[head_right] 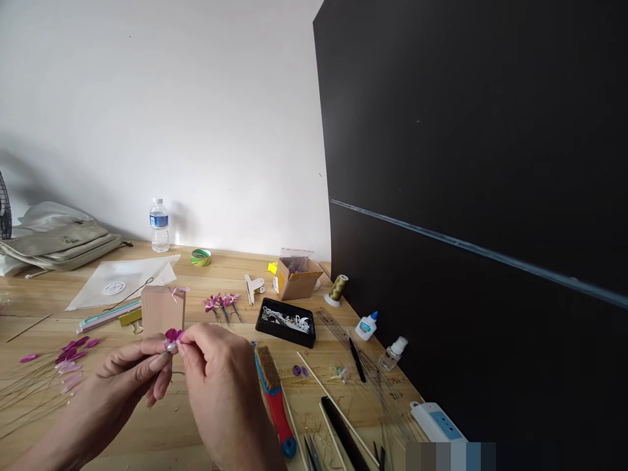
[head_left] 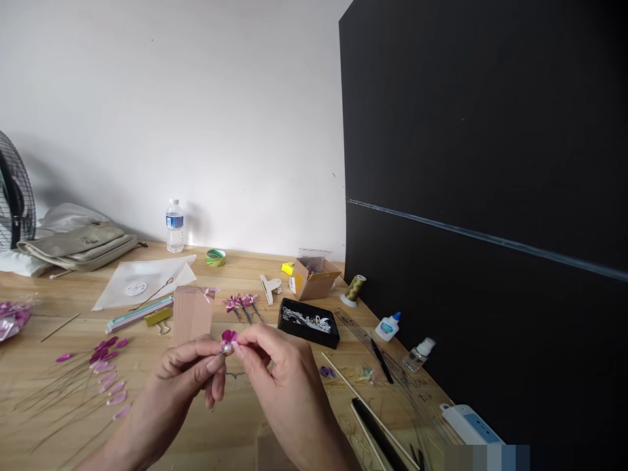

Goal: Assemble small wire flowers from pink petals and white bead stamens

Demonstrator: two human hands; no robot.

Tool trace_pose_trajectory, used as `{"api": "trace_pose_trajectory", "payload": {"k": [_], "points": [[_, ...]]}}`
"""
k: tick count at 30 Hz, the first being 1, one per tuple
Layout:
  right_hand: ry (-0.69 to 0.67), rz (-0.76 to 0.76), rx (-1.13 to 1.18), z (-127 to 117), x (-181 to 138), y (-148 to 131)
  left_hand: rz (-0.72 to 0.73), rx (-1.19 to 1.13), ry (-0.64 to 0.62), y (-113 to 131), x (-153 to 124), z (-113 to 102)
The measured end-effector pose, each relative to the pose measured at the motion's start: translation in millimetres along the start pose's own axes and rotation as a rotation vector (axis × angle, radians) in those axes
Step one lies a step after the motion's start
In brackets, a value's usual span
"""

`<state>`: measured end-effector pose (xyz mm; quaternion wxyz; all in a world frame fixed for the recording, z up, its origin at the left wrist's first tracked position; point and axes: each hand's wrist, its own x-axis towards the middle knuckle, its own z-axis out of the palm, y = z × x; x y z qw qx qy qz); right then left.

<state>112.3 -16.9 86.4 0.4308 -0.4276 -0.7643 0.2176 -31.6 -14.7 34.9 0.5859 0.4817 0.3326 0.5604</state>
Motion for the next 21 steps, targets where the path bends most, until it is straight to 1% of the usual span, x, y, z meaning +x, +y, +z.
{"api": "trace_pose_trajectory", "payload": {"k": [2,4,6,11,13,16,19,21], "points": [[0.009,-0.079,-0.039,0.6,0.8,1.8,-0.070,-0.071,-0.006,0.4,-0.4,1.1],[0.016,-0.095,-0.040,0.6,1.6,4.0,-0.121,-0.108,-0.014,0.9,-0.9,1.8],[0.014,-0.054,0.016,-0.5,2.1,6.1,-0.145,-0.137,-0.019,1.1,-1.1,1.6],[-0.128,0.088,0.268,-4.3,2.0,11.5,-0.184,-0.210,-0.026,0.8,-1.5,-1.0],[-0.144,0.119,0.353,-4.7,2.0,13.8,-0.214,-0.230,-0.028,1.3,-2.0,-1.5],[-0.149,0.121,0.443,-4.6,2.2,16.1,-0.257,-0.250,-0.026,2.0,-2.3,-1.2],[-0.166,0.083,0.474,-4.3,2.2,16.5,-0.273,-0.248,-0.032,1.1,-2.1,-0.5],[-0.161,0.091,0.498,-3.6,2.2,16.1,-0.273,-0.240,-0.038,-0.3,-2.2,-0.4]]}}
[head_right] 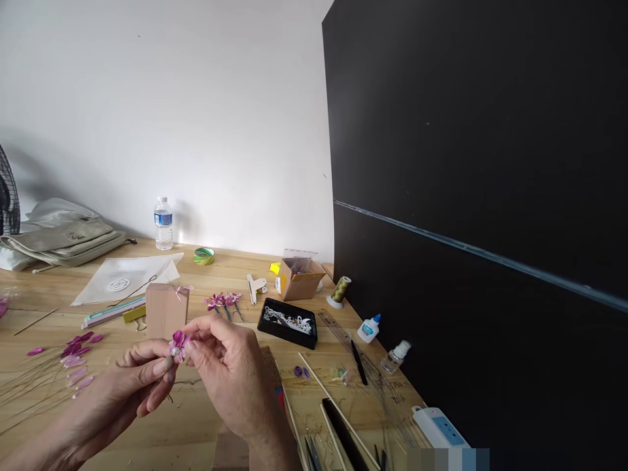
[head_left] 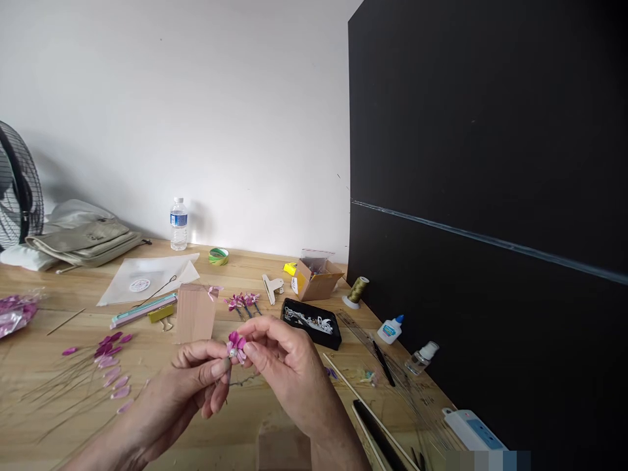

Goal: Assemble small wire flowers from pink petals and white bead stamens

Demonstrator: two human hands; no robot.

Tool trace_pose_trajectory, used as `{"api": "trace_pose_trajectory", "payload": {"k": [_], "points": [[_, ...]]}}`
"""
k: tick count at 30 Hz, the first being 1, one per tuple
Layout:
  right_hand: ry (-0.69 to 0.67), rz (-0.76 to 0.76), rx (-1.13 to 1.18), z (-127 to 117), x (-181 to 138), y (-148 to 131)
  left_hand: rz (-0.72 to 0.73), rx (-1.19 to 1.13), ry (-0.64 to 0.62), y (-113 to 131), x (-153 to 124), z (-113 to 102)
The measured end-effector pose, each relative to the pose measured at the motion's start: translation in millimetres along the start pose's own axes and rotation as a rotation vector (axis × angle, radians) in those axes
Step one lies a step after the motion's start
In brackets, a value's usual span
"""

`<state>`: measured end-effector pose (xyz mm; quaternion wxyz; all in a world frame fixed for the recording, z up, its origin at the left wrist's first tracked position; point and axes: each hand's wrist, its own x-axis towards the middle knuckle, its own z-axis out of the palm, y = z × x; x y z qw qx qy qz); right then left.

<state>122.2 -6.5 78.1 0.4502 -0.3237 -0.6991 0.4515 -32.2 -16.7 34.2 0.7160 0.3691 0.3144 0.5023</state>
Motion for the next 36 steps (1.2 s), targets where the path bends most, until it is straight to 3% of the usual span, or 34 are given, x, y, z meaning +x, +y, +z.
{"api": "trace_pose_trajectory", "payload": {"k": [8,15,26,36], "points": [[0.082,0.141,0.225,2.7,4.8,2.6,0.002,0.032,-0.034,-1.9,0.6,-1.7],[0.127,0.182,0.227,4.2,5.6,5.9,0.027,0.012,0.038,-2.2,0.6,0.9],[0.201,0.247,0.163,14.4,7.4,2.5,0.208,0.039,0.182,-5.5,0.1,6.4],[0.142,0.346,0.246,14.4,10.2,9.0,0.400,0.220,0.153,-7.2,2.9,-1.6]]}}
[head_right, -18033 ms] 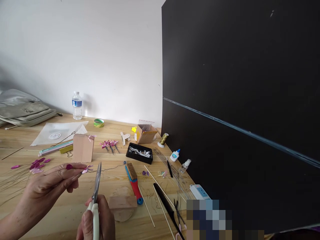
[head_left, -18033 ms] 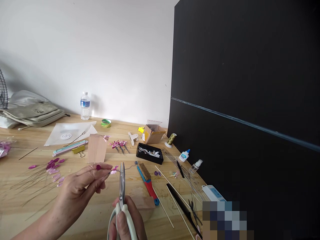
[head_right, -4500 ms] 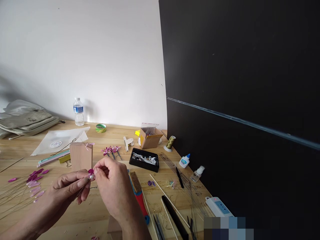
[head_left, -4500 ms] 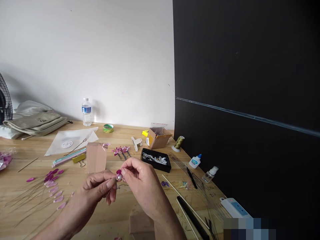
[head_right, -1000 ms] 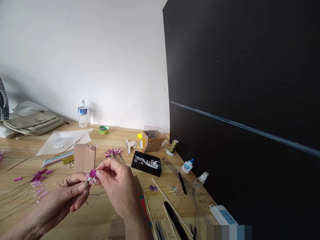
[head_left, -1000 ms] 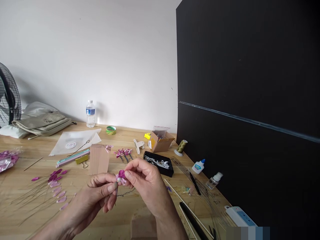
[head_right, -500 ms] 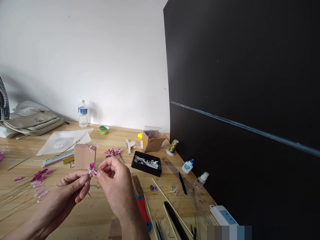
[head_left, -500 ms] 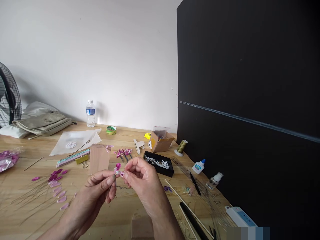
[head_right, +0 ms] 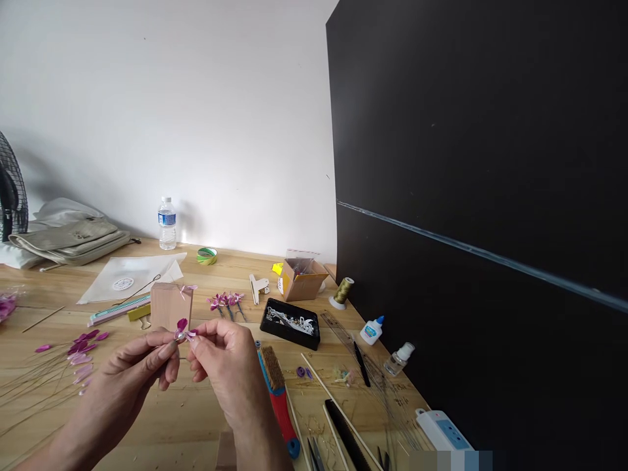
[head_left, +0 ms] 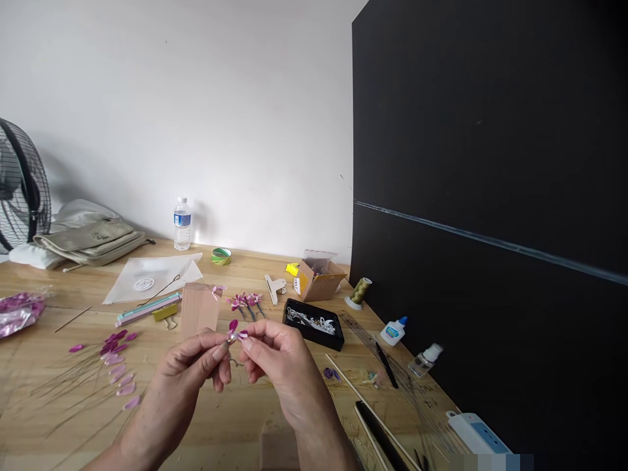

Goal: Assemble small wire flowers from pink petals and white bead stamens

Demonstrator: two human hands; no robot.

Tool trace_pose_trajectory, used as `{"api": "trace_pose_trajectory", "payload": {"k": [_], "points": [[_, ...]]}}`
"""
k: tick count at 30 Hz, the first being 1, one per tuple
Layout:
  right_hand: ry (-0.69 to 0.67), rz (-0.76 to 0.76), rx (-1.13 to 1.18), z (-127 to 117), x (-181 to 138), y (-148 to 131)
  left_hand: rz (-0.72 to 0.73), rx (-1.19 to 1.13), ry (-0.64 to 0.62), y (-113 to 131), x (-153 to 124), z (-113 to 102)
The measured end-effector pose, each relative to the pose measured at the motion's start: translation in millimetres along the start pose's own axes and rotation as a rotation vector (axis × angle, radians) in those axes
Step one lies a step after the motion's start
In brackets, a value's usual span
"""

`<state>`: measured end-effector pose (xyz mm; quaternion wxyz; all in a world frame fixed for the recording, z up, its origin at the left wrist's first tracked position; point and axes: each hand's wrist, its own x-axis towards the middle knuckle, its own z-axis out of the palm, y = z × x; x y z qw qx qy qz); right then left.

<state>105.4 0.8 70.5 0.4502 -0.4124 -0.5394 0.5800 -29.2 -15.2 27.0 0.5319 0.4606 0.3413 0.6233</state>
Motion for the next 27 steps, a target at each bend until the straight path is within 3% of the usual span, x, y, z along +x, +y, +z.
{"api": "trace_pose_trajectory", "payload": {"k": [27], "points": [[-0.050,0.035,-0.035,4.9,-3.2,3.4,-0.076,0.069,-0.068,2.9,0.7,0.8]]}}
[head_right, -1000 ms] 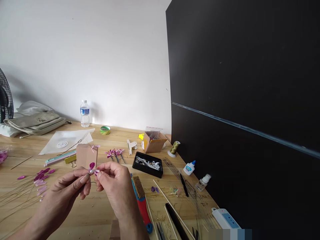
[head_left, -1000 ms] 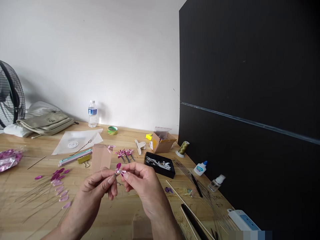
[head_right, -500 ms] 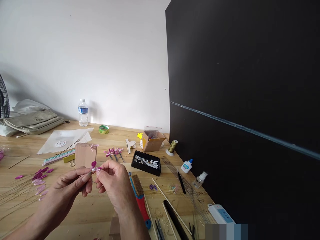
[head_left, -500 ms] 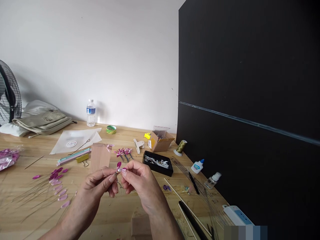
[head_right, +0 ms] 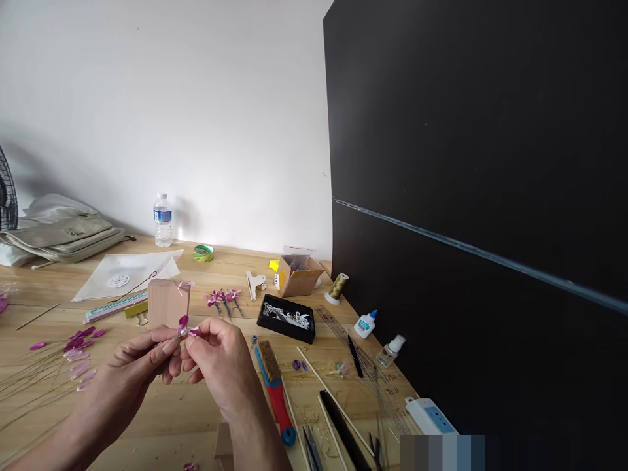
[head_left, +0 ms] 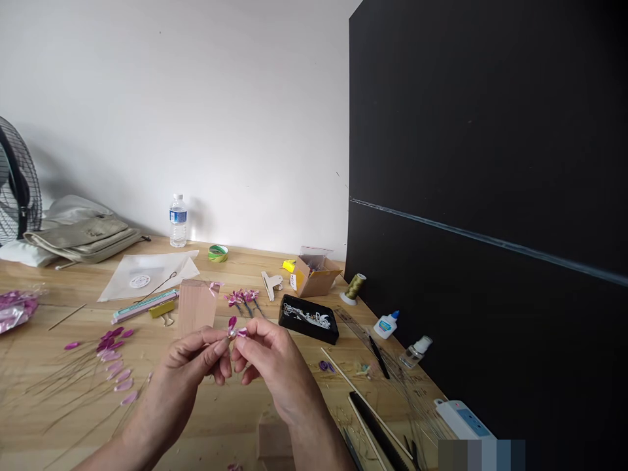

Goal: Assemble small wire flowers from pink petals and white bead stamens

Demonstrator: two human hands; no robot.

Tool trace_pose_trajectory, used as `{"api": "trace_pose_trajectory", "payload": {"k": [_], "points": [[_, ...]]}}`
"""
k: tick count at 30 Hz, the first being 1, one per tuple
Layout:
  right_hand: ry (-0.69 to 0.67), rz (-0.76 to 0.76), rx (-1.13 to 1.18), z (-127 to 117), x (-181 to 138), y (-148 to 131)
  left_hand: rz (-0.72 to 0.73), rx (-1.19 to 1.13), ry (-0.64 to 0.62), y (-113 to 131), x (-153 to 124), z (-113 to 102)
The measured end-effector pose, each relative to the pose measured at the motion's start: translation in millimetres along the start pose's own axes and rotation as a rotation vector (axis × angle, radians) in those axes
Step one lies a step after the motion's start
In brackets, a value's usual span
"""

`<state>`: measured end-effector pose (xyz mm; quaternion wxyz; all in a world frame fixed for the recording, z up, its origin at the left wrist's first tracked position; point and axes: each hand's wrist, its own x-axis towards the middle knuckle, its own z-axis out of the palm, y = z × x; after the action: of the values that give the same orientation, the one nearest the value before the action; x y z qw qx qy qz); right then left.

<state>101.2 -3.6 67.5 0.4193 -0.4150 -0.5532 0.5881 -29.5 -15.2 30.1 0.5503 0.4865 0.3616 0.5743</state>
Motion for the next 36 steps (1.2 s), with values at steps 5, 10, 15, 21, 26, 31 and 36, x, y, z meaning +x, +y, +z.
{"api": "trace_pose_trajectory", "payload": {"k": [5,10,15,21,26,31,36], "points": [[0.037,-0.018,0.010,-1.3,0.3,4.3,-0.012,0.014,0.007,-1.2,-0.9,-0.3],[0.045,-0.024,0.044,-1.8,1.0,8.6,-0.023,0.023,0.019,-1.5,0.4,0.2],[0.031,-0.036,0.012,-1.0,0.5,7.7,-0.026,0.054,-0.004,-1.4,1.7,0.3],[0.019,-0.037,-0.020,-1.0,-0.9,5.3,-0.020,0.088,-0.034,-0.8,-0.9,0.1],[0.066,-0.006,0.015,-1.9,0.3,8.6,-0.028,0.109,-0.042,1.3,-0.4,1.3],[0.044,-0.030,0.027,-3.2,1.5,10.1,-0.004,0.168,-0.057,1.3,-0.9,0.5],[0.034,-0.033,0.008,-2.7,2.0,8.3,0.020,0.201,-0.048,0.4,-0.6,-0.4]]}}
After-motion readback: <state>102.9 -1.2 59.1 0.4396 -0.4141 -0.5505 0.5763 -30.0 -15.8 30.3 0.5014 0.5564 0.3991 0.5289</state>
